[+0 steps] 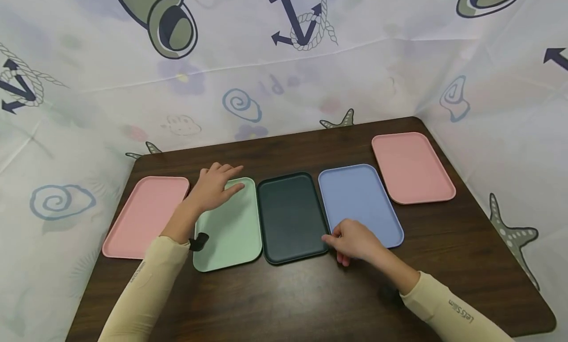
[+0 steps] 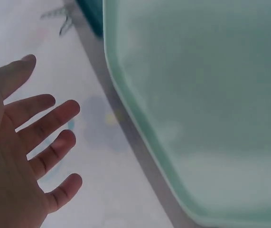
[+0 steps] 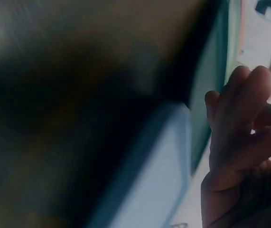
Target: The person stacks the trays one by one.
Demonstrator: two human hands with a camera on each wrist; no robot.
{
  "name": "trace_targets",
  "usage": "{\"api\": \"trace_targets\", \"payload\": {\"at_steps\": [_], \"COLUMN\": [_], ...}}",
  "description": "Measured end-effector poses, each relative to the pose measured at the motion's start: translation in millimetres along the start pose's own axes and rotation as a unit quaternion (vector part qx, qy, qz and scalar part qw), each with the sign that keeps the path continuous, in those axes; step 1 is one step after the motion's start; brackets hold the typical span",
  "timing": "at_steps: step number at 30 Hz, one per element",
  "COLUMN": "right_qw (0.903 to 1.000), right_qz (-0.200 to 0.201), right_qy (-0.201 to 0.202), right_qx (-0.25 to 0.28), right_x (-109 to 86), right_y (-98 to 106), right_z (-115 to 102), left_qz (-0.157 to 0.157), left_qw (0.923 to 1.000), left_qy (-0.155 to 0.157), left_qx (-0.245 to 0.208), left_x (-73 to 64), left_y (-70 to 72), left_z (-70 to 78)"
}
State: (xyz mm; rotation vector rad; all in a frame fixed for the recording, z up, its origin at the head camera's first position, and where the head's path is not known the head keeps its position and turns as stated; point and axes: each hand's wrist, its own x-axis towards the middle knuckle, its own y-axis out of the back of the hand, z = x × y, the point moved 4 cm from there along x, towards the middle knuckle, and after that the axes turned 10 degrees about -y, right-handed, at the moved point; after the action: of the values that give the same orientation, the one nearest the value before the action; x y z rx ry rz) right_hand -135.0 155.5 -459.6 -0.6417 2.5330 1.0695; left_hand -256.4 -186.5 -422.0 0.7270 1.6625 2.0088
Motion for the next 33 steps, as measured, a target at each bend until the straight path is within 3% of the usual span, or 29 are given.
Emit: {"api": "trace_targets", "payload": {"at_steps": [4, 8, 15, 23, 33], "right_qw": [0.9993, 0.9988, 0.9917, 0.971, 0.9676], "right_qz": [-0.001, 0.02, 0.112, 0.204, 0.22], "right_qy": [-0.021, -0.026, -0.041, -0.086, -0.117], "right_qx": [0.031, 0.037, -0.048, -0.089, -0.041], "right_x": [-4.6, -10.1, -16.7, -21.8, -24.8], "right_y": [-18, -28, -40, -46, -47], "right_z": [9, 11, 3, -1, 1], "left_qz": [-0.021, -0.046, -0.081, -0.082, -0.072], "left_qw": [0.9994, 0.9979, 0.9956, 0.9964, 0.9968], "left_qy": [-0.019, -0.015, -0.003, 0.005, 0.007], "left_qx": [0.02, 0.042, 0.048, 0.024, -0.036], "left_x": [17.1, 28.3, 39.3, 44.1, 42.2], "left_y": [-17.0, -32.2, -48.7, -55.6, -59.6], "left_z": [16.2, 22.3, 23.7, 24.3, 22.2]}}
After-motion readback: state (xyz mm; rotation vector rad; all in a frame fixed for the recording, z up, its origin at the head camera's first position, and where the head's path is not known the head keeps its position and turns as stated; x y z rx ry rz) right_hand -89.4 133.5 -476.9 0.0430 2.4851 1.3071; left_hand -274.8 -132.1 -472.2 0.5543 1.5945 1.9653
